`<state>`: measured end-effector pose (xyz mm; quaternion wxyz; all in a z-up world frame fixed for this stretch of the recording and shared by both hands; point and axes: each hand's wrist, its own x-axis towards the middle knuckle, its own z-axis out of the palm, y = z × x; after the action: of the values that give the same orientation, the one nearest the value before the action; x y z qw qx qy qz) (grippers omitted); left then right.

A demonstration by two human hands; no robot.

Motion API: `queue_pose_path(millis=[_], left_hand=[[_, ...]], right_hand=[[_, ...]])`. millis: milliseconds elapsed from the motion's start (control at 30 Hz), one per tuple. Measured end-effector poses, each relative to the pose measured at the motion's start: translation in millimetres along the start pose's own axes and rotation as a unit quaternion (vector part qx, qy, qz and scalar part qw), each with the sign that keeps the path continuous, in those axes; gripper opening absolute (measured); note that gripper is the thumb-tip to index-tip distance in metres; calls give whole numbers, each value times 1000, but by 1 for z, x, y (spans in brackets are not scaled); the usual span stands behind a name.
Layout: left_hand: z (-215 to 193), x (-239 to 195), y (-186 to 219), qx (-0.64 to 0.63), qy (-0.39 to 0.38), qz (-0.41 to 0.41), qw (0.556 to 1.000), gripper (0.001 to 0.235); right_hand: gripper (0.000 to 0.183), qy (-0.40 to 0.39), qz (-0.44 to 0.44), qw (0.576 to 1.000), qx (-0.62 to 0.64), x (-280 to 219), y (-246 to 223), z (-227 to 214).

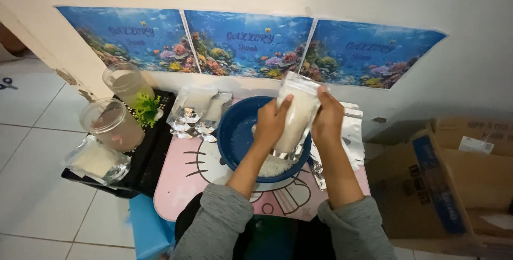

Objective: Packaging white powder from a bowl into small plastic pouches using a spoon.

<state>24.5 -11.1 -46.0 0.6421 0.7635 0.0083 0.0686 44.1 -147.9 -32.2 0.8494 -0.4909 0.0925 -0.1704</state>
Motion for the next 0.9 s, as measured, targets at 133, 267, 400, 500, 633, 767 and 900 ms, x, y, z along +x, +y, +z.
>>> queue_pose_path(millis=[133, 267, 400, 500, 633, 767, 900], left_hand=[[-15, -13, 35, 15, 76, -22, 997, 65], [-24, -10, 44, 48, 147, 4, 988, 64], [-28, 12, 8, 44, 158, -4, 986, 65], [-35, 8, 18, 77, 155, -10, 985, 67], [-53, 6, 15, 99, 134, -13, 986, 68], [-103, 14, 1, 139, 82, -86, 983, 72], [-170, 41, -82, 222, 49, -213, 950, 99]], right_hand=[[74, -98, -27, 966, -238, -114, -67, 71], [68, -58, 15, 895, -443, -80, -10, 63], [60, -28, -81, 900, -428, -75, 20, 59], [61, -16, -88, 895, -437, -76, 27, 58], [62, -34, -16, 925, -379, -104, 10, 71], [63, -127, 131, 943, -277, -128, 19, 90], [74, -257, 196, 931, -170, -160, 57, 114]])
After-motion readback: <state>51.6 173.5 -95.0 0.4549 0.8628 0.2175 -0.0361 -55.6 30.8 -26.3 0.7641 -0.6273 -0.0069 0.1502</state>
